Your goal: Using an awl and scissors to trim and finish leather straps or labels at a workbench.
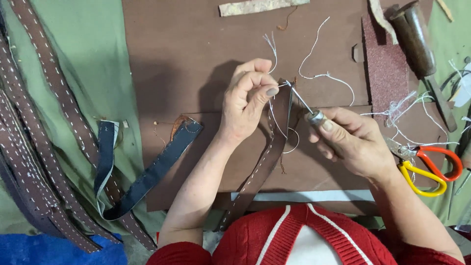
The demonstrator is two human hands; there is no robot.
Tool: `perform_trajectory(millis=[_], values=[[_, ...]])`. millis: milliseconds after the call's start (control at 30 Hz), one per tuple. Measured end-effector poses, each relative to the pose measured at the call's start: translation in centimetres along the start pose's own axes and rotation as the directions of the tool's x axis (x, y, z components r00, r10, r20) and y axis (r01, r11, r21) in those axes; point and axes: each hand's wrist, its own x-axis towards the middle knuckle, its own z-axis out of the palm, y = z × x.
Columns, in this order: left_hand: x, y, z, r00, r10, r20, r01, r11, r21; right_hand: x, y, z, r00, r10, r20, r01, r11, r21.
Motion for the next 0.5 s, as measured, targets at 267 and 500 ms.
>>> perform_trajectory(millis=[267, 500], values=[[-0.10, -0.88, 0.19, 0.998, 0.054, -0.029, -0.055, 0.998, -0.014, 0.20, -0.62, 0.17, 1.000, -0.005, -0.001, 0.005, 0.990, -0.138], [-0.08, -0.34, 0.51, 0.994, 0.111, -0.005, -0.110, 0.994, 0.009, 0.31, -0.54, 0.01, 0.999, 0.033, 0.024, -0.026, 0.971, -0.240]])
